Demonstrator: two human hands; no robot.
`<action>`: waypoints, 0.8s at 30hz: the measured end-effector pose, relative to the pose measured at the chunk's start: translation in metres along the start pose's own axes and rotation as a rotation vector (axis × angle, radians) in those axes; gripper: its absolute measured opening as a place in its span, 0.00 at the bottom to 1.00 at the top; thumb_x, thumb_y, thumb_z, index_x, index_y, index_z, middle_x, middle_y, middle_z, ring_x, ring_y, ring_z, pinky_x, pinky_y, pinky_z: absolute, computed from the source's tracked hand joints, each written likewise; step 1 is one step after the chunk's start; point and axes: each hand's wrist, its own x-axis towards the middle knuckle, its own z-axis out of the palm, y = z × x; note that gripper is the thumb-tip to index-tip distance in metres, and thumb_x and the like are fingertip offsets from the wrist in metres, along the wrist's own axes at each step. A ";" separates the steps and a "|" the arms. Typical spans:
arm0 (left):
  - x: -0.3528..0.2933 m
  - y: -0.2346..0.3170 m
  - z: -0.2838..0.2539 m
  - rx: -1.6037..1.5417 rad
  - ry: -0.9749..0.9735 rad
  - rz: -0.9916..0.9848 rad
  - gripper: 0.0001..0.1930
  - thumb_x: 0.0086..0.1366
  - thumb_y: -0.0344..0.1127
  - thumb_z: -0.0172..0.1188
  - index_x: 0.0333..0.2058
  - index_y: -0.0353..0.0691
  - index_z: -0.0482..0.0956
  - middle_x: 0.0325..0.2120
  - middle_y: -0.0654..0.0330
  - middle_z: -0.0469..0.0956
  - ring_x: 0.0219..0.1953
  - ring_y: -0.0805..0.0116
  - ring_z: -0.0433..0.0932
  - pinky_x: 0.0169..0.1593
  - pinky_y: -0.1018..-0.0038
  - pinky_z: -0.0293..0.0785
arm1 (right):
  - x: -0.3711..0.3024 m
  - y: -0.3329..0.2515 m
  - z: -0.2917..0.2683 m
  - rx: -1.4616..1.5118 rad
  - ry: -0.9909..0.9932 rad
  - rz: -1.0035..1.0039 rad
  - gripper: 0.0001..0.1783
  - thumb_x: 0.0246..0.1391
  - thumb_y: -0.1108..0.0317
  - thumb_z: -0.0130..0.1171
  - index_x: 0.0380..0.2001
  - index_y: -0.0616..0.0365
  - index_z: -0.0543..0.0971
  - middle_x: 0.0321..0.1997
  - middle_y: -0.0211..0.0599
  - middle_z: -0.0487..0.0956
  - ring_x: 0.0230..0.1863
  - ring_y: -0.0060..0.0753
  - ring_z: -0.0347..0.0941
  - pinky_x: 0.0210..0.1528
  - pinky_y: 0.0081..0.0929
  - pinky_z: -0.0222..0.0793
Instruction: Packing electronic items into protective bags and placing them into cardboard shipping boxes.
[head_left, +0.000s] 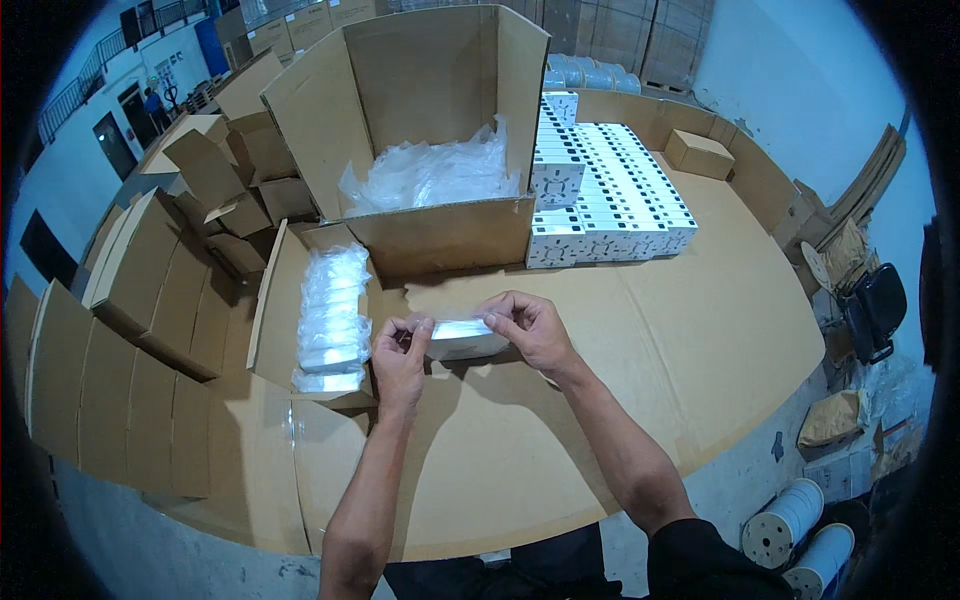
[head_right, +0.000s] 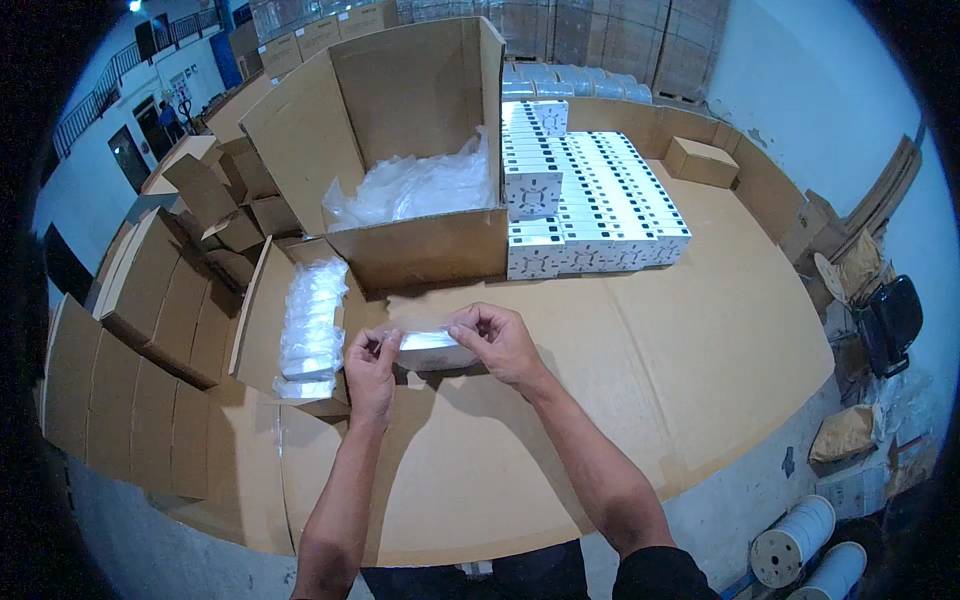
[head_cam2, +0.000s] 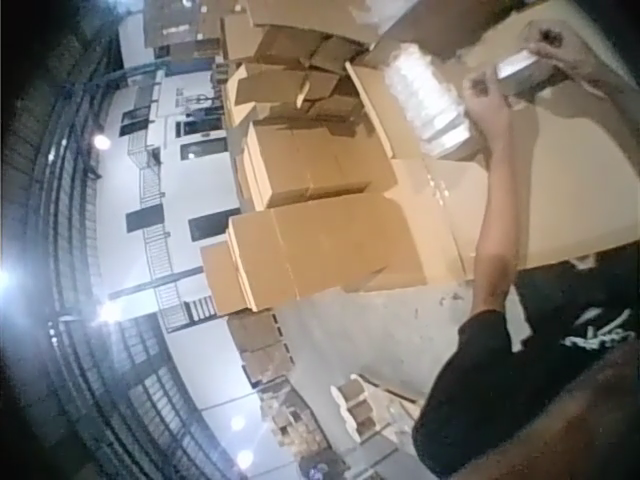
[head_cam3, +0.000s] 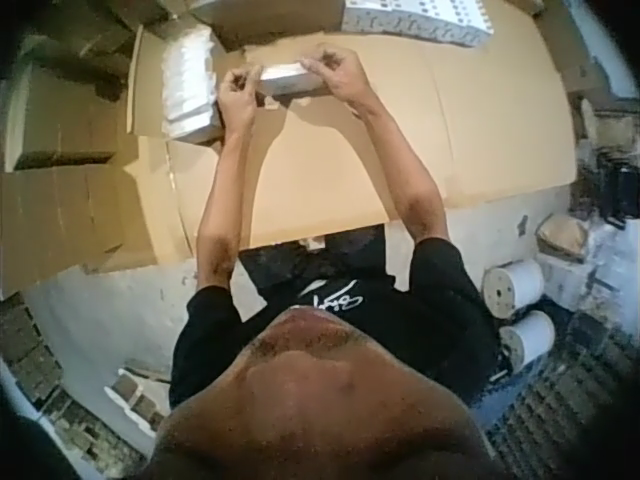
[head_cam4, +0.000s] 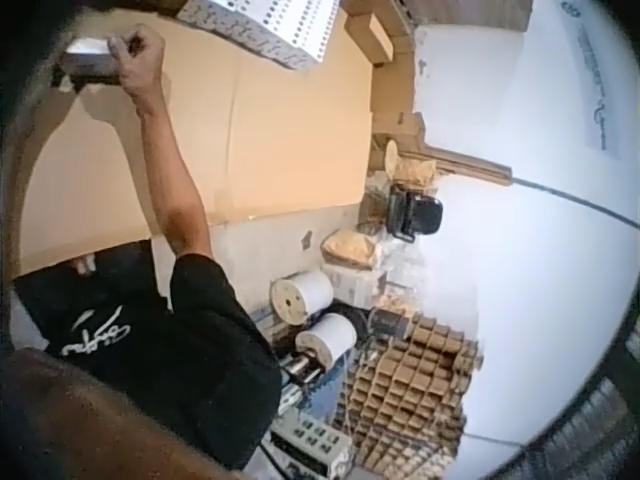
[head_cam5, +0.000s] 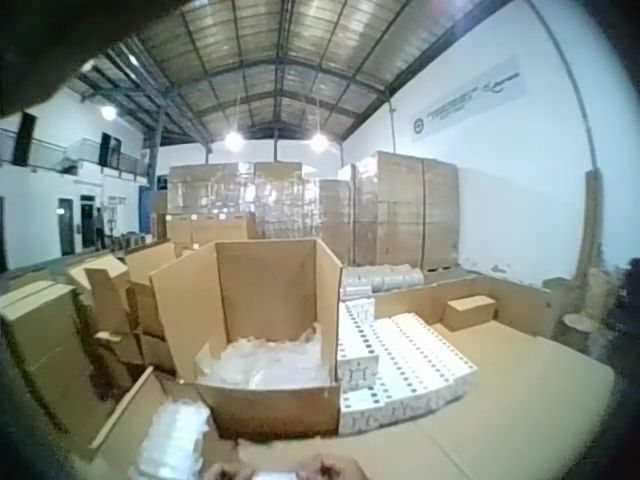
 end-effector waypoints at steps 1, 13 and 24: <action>0.001 -0.002 0.000 -0.027 0.010 0.016 0.10 0.67 0.35 0.67 0.32 0.40 0.75 0.32 0.65 0.80 0.36 0.80 0.75 0.41 0.80 0.71 | 0.000 0.002 0.000 0.010 0.003 -0.017 0.06 0.62 0.71 0.64 0.35 0.63 0.80 0.40 0.32 0.81 0.39 0.17 0.73 0.45 0.21 0.72; 0.006 -0.006 0.001 -0.007 0.022 0.026 0.11 0.67 0.36 0.67 0.31 0.41 0.74 0.28 0.68 0.76 0.31 0.83 0.71 0.33 0.81 0.67 | 0.002 -0.001 0.009 0.036 0.207 -0.061 0.08 0.59 0.74 0.65 0.40 0.62 0.77 0.44 0.34 0.79 0.43 0.19 0.74 0.47 0.21 0.74; 0.006 -0.007 -0.002 -0.028 0.009 -0.038 0.07 0.67 0.30 0.65 0.35 0.39 0.74 0.35 0.63 0.80 0.39 0.78 0.76 0.45 0.78 0.73 | -0.005 -0.024 0.001 -0.199 -0.114 -0.130 0.10 0.54 0.76 0.63 0.40 0.58 0.87 0.59 0.38 0.77 0.56 0.31 0.73 0.61 0.33 0.68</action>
